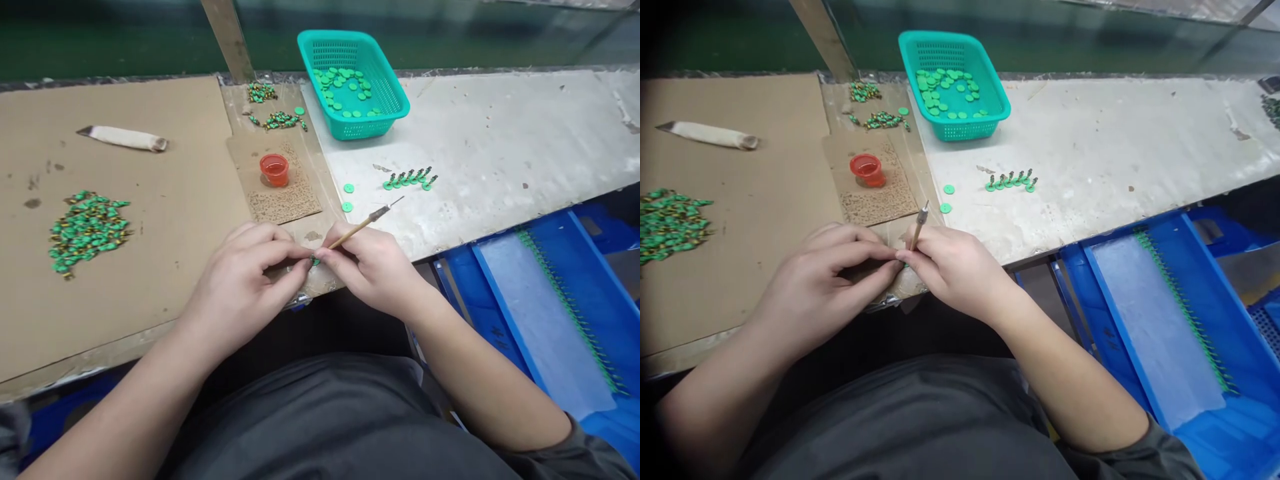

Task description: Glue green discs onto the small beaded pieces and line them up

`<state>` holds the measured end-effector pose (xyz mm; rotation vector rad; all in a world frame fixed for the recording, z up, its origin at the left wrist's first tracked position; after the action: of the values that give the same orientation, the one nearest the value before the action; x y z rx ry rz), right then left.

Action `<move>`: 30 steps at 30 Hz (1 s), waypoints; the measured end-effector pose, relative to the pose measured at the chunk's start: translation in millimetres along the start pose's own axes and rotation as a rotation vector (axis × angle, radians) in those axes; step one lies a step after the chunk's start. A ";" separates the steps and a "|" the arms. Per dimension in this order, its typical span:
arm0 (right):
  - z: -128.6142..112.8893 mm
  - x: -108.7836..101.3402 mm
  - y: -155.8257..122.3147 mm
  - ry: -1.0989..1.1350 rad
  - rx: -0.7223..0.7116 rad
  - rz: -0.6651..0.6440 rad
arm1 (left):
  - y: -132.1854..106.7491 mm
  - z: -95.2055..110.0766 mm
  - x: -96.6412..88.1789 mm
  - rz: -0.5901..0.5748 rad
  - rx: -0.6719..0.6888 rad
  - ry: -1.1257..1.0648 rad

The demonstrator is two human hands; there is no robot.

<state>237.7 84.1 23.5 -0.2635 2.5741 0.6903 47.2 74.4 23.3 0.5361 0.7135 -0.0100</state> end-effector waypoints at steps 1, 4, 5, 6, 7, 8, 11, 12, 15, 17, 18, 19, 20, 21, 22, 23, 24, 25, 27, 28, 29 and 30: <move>0.1 0.4 0.1 -0.002 -0.006 0.000 | -0.2 -0.1 0.4 -0.002 -0.003 0.003; -1.1 1.6 -0.3 0.004 -0.039 0.013 | -0.8 -0.2 1.1 -0.004 -0.006 0.005; -1.4 2.1 -0.6 0.000 -0.045 0.016 | -0.9 -0.4 1.2 -0.005 -0.009 0.006; -1.6 2.7 -0.9 -0.009 -0.049 0.015 | -1.1 -0.9 1.5 -0.010 -0.015 0.008; -2.1 3.4 -1.2 -0.019 -0.052 0.011 | -1.2 -1.5 1.8 -0.013 -0.024 0.010; -2.7 4.4 -1.4 -0.030 -0.052 0.004 | -1.3 -2.3 2.3 -0.018 -0.034 0.011; -5.7 7.0 -0.1 -0.038 -0.058 -0.014 | -0.7 -3.8 3.4 -0.024 -0.055 0.006; -6.3 7.8 0.8 -0.035 -0.056 -0.017 | -0.2 -3.8 3.8 -0.027 -0.055 0.002; -5.8 9.1 2.8 -0.025 -0.020 -0.014 | 2.5 -2.4 4.1 -0.035 -0.043 -0.004; -4.0 5.7 0.7 -0.003 0.036 0.035 | 4.5 -1.8 4.0 -0.049 -0.046 -0.005; -2.9 1.5 -2.0 0.017 0.074 0.087 | 5.2 -1.5 4.0 -0.059 -0.050 -0.004; -1.7 -4.3 -6.4 0.040 0.118 0.156 | 5.6 -1.3 3.5 -0.064 -0.056 -0.004; -0.7 -11.5 -12.3 0.063 0.161 0.237 | 5.6 -1.1 2.8 -0.066 -0.064 -0.003; 0.0 -19.1 -19.8 0.078 0.201 0.316 | 5.3 -0.9 1.5 -0.062 -0.073 -0.003; -0.1 -26.3 -28.0 0.081 0.229 0.382 | 4.5 -0.7 -0.1 -0.057 -0.082 -0.003; -1.2 -33.0 -36.3 0.073 0.243 0.430 | 3.4 -0.4 -1.6 -0.054 -0.093 -0.003; -3.3 -38.9 -44.1 0.057 0.241 0.459 | 2.1 0.2 -3.2 -0.053 -0.102 -0.004; -5.9 -44.2 -51.3 0.037 0.229 0.475 | 0.9 1.2 -4.7 -0.055 -0.104 -0.008; -10.3 -53.9 -63.7 -0.010 0.201 0.488 | -0.5 4.2 -7.6 -0.059 -0.098 -0.023; -11.6 -58.5 -69.1 -0.034 0.193 0.493 | -0.4 6.0 -9.1 -0.059 -0.087 -0.031; -12.0 -62.7 -74.0 -0.053 0.191 0.497 | 0.3 7.9 -10.5 -0.055 -0.068 -0.040; -11.6 -66.7 -78.6 -0.069 0.194 0.504 | 1.7 9.8 -11.6 -0.052 -0.046 -0.048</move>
<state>314.8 15.1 30.9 0.4783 2.6306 0.5939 44.7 69.3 37.5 0.4721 0.6793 -0.0550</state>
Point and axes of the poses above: each hand's wrist, its own y-axis towards the middle knuckle, its own x-axis out of the palm, z = x × y, the point moved 7 cm from there along y, towards the middle knuckle, and after that the axes turned 13 degrees about z, right-handed, at the moved point
